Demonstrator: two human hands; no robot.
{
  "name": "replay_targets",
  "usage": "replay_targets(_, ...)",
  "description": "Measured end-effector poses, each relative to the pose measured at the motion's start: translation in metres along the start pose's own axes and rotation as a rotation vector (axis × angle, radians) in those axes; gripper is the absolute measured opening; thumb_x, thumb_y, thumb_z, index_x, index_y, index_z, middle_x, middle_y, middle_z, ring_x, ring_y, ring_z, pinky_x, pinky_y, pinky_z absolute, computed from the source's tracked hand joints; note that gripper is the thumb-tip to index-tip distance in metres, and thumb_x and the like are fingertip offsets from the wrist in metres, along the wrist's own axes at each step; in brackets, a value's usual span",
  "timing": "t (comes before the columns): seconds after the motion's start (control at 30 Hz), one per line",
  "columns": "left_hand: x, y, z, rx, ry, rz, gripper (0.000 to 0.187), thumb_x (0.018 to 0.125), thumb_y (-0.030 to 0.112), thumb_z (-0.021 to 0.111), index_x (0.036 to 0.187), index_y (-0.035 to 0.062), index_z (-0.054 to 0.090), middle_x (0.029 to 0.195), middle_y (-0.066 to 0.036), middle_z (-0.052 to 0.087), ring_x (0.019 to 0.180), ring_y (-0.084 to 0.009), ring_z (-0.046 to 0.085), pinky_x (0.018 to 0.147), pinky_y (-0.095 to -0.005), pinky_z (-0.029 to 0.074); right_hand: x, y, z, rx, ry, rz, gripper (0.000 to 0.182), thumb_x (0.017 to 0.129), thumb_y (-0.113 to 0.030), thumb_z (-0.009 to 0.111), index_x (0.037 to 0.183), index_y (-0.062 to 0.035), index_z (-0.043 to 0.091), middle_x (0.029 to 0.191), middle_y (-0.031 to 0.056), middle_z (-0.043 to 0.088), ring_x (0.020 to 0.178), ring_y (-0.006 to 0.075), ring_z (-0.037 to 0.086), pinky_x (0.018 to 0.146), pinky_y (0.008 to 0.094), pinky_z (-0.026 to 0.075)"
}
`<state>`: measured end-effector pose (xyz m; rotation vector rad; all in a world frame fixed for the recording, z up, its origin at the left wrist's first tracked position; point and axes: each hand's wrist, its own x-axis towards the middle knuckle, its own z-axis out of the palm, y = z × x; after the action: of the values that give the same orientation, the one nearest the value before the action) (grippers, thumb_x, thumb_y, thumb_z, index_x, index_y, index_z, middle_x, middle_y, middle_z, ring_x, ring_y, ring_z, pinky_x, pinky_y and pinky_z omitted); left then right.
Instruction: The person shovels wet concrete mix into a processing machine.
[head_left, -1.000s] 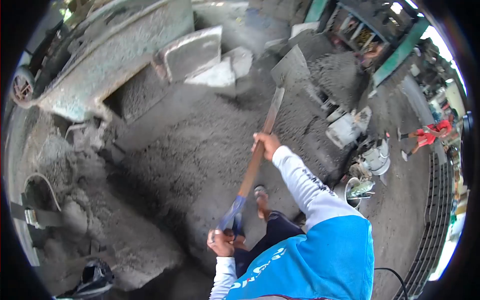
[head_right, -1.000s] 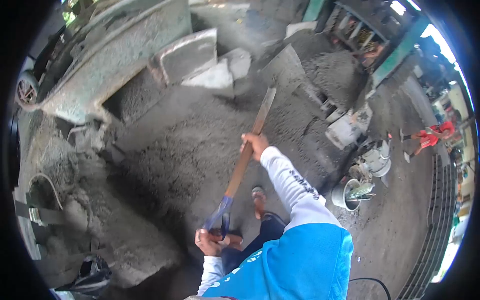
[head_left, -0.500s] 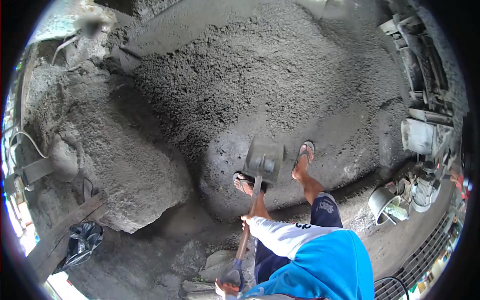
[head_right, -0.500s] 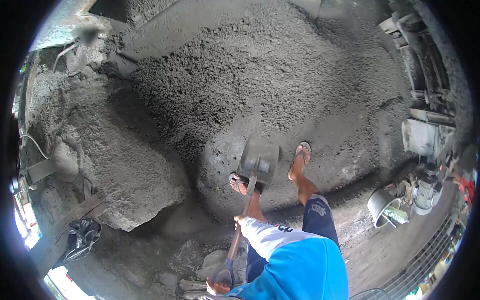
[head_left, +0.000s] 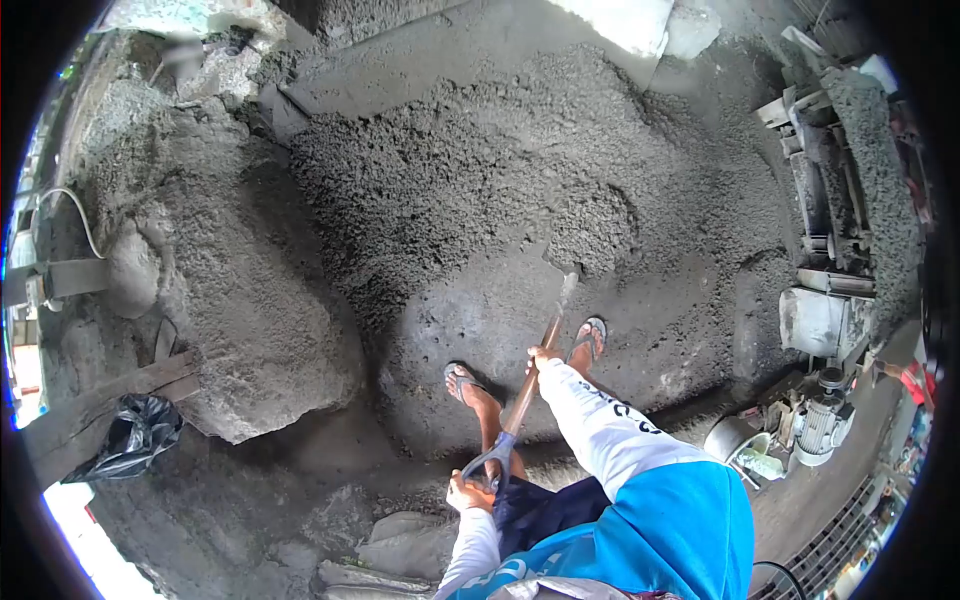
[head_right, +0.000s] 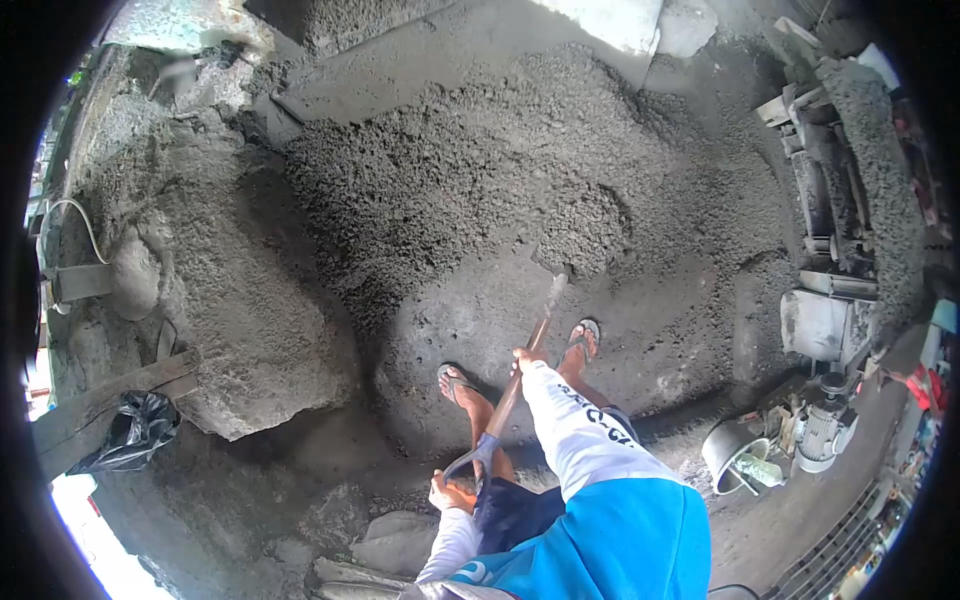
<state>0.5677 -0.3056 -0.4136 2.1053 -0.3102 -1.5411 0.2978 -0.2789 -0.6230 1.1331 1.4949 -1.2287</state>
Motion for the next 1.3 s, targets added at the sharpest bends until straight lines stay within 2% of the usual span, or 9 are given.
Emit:
replay_targets(0.33, -0.069, 0.056, 0.020, 0.093, -0.430, -0.049, 0.055, 0.086, 0.058, 0.050, 0.066, 0.0071, 0.050, 0.045, -0.006, 0.041, 0.035, -0.0218, 0.040, 0.036, -0.0370, 0.037, -0.209, -0.158, -0.075, 0.282, -0.098, -0.372, 0.033, 0.083, -0.007, 0.066, 0.106, -0.0020, 0.044, 0.072, 0.0083, 0.055, 0.053, 0.0197, 0.056, 0.043, 0.0375, 0.049)
replay_targets(0.47, -0.160, 0.107, 0.109, 0.096, -0.673, 0.237, 0.052, 0.084, 0.060, 0.052, 0.070, 0.0101, 0.045, 0.049, -0.003, 0.042, 0.038, -0.0181, 0.043, 0.036, -0.0327, 0.036, -0.352, -0.284, -0.120, 0.562, -0.421, -0.588, 0.017, 0.082, -0.009, 0.067, 0.084, -0.0068, 0.051, 0.068, 0.0042, 0.050, 0.054, 0.0175, 0.053, 0.050, 0.0387, 0.050)
replay_targets(0.67, -0.356, 0.176, 0.231, 0.047, -1.211, 1.003, 0.035, 0.084, 0.036, 0.065, 0.073, 0.0065, 0.050, 0.055, -0.006, 0.049, 0.041, -0.0161, 0.047, 0.039, -0.0296, 0.038, -0.444, -0.456, -0.207, 0.882, -0.868, -0.855, 0.016, 0.085, -0.018, 0.064, 0.087, -0.0104, 0.051, 0.065, 0.0031, 0.049, 0.057, 0.0182, 0.051, 0.058, 0.0390, 0.047)
replay_targets(0.73, -0.416, 0.185, 0.254, 0.175, -1.192, 1.744, 0.036, 0.083, 0.036, 0.065, 0.069, 0.0054, 0.051, 0.058, -0.005, 0.052, 0.047, -0.0161, 0.050, 0.045, -0.0304, 0.040, -0.464, -0.484, -0.248, 1.004, -0.913, -0.884, 0.014, 0.085, -0.017, 0.063, 0.085, -0.0120, 0.050, 0.064, 0.0013, 0.049, 0.057, 0.0175, 0.051, 0.059, 0.0384, 0.048)
replay_targets(0.8, -0.455, 0.169, 0.278, -0.109, -1.457, 2.117, 0.032, 0.074, 0.026, 0.076, 0.066, 0.0053, 0.053, 0.061, -0.007, 0.053, 0.053, -0.0228, 0.053, 0.053, -0.0357, 0.043, -0.453, -0.497, -0.293, 1.022, -0.884, -0.930, 0.017, 0.083, -0.017, 0.067, 0.087, -0.0120, 0.050, 0.065, 0.0015, 0.052, 0.056, 0.0172, 0.053, 0.058, 0.0361, 0.048)
replay_targets(0.87, -0.475, 0.155, 0.265, 0.304, -1.606, 2.347, 0.033, 0.071, 0.027, 0.080, 0.066, 0.0073, 0.054, 0.065, -0.005, 0.051, 0.061, -0.0253, 0.052, 0.065, -0.0382, 0.044, -0.444, -0.489, -0.328, 1.038, -0.672, -1.000, 0.017, 0.082, -0.018, 0.068, 0.088, -0.0121, 0.053, 0.066, 0.0010, 0.053, 0.057, 0.0169, 0.054, 0.055, 0.0338, 0.050)
replay_targets(1.1, -0.376, 0.141, 0.190, 0.660, -1.695, 1.999, 0.032, 0.072, 0.030, 0.082, 0.070, 0.0083, 0.058, 0.070, -0.006, 0.053, 0.071, -0.0249, 0.054, 0.076, -0.0394, 0.043, -0.431, -0.394, -0.298, 0.749, -0.750, -0.995, 0.021, 0.082, -0.025, 0.070, 0.082, -0.0145, 0.052, 0.070, 0.0003, 0.050, 0.067, 0.0180, 0.052, 0.062, 0.0360, 0.046)
replay_targets(1.23, -0.315, 0.164, 0.136, 0.377, -1.560, 1.469, 0.027, 0.074, 0.025, 0.081, 0.082, 0.0043, 0.065, 0.073, -0.007, 0.063, 0.069, -0.0229, 0.061, 0.069, -0.0385, 0.047, -0.432, -0.374, -0.225, 0.682, -0.947, -0.874, 0.023, 0.085, -0.029, 0.069, 0.080, -0.0138, 0.053, 0.070, -0.0007, 0.051, 0.068, 0.0171, 0.052, 0.063, 0.0351, 0.047)
replay_targets(1.3, -0.294, 0.173, 0.108, 0.330, -1.239, 0.882, 0.030, 0.084, 0.032, 0.072, 0.079, 0.0036, 0.063, 0.068, -0.004, 0.064, 0.059, -0.0132, 0.057, 0.056, -0.0306, 0.046, -0.409, -0.379, -0.180, 0.616, -1.033, -0.824, 0.023, 0.085, -0.029, 0.069, 0.079, -0.0143, 0.052, 0.070, -0.0017, 0.051, 0.066, 0.0160, 0.051, 0.063, 0.0341, 0.046)
